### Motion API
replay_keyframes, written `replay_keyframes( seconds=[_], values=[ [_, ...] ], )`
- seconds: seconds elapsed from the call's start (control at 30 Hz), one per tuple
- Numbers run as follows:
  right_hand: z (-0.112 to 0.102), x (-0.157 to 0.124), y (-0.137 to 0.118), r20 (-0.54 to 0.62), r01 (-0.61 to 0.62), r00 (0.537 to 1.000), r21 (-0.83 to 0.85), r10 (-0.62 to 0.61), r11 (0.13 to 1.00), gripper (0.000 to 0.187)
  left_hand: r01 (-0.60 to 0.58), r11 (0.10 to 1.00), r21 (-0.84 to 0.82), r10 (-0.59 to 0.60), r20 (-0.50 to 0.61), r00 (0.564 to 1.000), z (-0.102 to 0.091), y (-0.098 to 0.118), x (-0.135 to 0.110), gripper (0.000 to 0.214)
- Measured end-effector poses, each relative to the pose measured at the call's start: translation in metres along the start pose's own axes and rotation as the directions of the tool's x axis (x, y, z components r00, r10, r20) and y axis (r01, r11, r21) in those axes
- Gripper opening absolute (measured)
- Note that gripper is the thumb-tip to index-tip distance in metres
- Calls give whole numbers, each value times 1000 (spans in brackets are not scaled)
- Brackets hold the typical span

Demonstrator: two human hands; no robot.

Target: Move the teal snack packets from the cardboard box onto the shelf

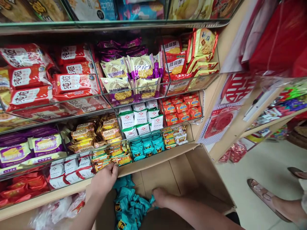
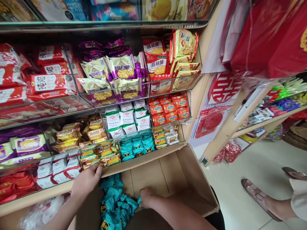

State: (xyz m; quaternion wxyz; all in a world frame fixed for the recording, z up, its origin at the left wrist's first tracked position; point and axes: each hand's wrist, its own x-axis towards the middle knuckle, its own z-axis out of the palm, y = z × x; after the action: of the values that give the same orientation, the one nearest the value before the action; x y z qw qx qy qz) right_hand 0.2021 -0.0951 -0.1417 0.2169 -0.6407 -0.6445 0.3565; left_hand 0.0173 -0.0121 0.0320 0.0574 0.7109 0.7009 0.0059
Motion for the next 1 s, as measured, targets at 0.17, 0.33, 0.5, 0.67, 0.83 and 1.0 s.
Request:
replay_keyframes(
  seconds=[0.17,0.33,0.5,0.67,0.83,1.0],
  values=[
    [-53,-27,-11,-38,39,999,192,-32,981,17,-303,884,-356,154,-390,908,10,13,-32,31],
    [-102,-65,-39,-161,142,986,748,-30,649,22,-337,588,-735,169,-296,940,39,69,-84,36],
    [-106,-81,-59,-262,190,961,853,84,485,25,-185,443,-877,90,-161,983,53,110,-98,34],
    [-99,-80,-62,-507,229,819,720,270,656,31,-173,406,-897,69,-159,985,56,116,-102,35],
    [-101,-83,-65,-626,173,730,557,273,813,32,-237,453,-860,62,-234,970,55,122,-112,34],
    [-104,-86,-60,-732,152,652,379,196,913,31,-302,502,-810,92,-297,951,54,122,-117,31]
  ],
)
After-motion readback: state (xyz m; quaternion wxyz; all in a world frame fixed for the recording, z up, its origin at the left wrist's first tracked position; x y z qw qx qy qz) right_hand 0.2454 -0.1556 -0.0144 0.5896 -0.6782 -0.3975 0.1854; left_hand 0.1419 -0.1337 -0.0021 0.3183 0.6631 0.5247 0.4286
